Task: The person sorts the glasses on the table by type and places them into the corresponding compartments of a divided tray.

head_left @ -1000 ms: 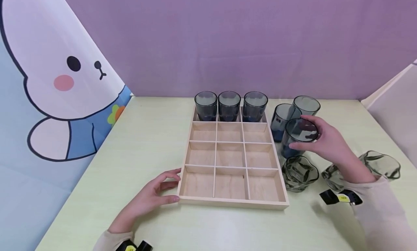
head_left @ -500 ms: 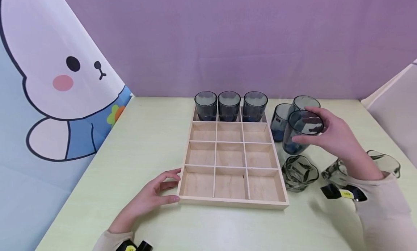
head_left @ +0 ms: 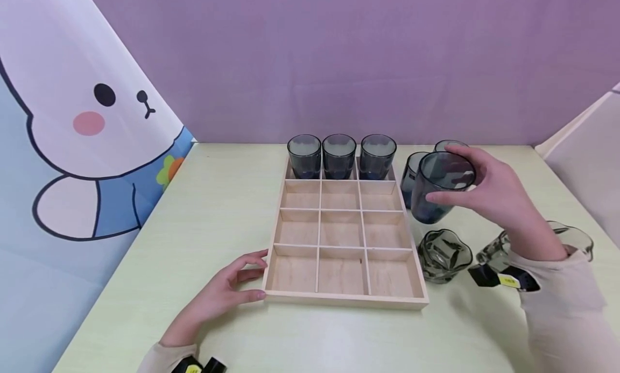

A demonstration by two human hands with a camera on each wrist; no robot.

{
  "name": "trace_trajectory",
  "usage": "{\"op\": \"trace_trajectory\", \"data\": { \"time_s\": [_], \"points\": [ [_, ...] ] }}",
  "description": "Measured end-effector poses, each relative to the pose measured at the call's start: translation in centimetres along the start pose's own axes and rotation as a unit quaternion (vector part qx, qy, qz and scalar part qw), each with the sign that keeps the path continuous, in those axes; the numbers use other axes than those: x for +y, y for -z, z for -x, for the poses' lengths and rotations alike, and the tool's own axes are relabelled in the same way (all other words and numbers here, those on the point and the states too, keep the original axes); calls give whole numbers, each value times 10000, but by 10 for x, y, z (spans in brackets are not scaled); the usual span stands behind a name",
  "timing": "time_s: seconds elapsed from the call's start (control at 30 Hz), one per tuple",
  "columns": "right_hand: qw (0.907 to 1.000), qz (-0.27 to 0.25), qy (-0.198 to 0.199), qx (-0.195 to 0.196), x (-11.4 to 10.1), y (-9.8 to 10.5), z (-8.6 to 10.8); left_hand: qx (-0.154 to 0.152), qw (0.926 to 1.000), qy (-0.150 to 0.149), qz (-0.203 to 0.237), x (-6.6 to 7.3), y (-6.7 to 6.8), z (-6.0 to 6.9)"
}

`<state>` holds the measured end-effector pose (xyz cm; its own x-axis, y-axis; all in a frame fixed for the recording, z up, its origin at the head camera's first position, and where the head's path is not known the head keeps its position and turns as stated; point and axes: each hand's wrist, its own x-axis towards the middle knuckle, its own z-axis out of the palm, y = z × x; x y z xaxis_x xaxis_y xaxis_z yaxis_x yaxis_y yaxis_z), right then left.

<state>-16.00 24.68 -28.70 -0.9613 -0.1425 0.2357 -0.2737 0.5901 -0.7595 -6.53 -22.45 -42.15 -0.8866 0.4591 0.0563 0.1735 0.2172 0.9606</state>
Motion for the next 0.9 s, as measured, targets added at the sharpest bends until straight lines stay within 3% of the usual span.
{"op": "trace_trajectory", "data": {
  "time_s": [0.23,0.9],
  "points": [
    [10000,-96,-3,21,-13,-12,-6,16,10000,18,-17,0,1,0],
    [9984,7,139,-545,-34,-49,-25,13,10000,31,-10,0,0,0]
  ]
}}
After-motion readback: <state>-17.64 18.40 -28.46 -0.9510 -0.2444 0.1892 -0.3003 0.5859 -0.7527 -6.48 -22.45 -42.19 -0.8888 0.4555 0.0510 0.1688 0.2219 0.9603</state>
